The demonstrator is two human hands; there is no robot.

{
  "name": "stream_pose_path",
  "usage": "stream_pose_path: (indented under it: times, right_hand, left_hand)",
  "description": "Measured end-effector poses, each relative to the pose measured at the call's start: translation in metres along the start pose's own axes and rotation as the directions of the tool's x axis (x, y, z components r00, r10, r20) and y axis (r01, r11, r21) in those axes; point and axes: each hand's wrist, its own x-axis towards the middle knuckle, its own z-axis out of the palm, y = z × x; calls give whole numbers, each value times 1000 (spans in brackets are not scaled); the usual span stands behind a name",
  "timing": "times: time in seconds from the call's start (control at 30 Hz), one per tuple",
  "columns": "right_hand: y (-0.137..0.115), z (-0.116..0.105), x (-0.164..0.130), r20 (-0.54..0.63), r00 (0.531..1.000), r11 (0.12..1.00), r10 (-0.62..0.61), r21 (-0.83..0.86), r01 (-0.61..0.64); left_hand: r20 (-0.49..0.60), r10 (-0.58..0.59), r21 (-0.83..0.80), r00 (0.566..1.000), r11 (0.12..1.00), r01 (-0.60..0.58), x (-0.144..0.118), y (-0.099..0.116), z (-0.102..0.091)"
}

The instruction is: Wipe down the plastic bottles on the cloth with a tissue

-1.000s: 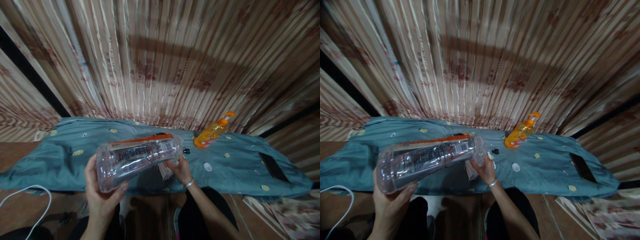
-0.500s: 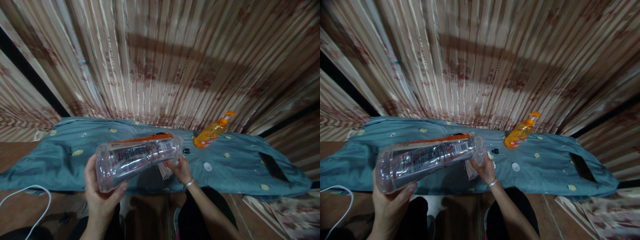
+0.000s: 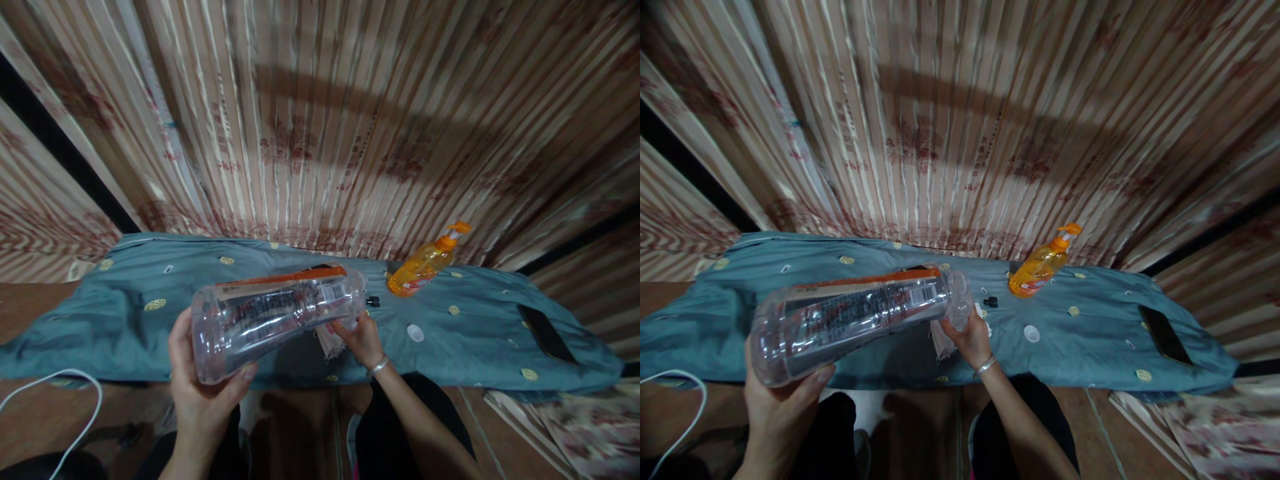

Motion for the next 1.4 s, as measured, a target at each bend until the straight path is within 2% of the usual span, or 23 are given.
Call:
stream_pose_path:
  times: [0.37, 0.63, 0.9, 1.4]
  right_hand:
    - [-6, 0, 0, -43, 999, 1000, -30, -12, 29]
    - [-4, -2, 0, -10, 1000, 1000, -23, -20, 23]
    - [-12, -4, 1, -23, 1000, 999, -20, -31, 20]
    - [3, 1, 0, -4, 999, 999, -42, -14, 42]
  left_hand:
    - [-3, 8, 5, 1000, 1000, -8, 0, 0, 0]
    - [31, 29, 24, 999, 999, -30, 5, -9, -9]
    - [13, 26, 17, 1000, 999, -27, 1, -5, -3]
    - [15, 31, 21, 999, 999, -31, 0, -6, -3]
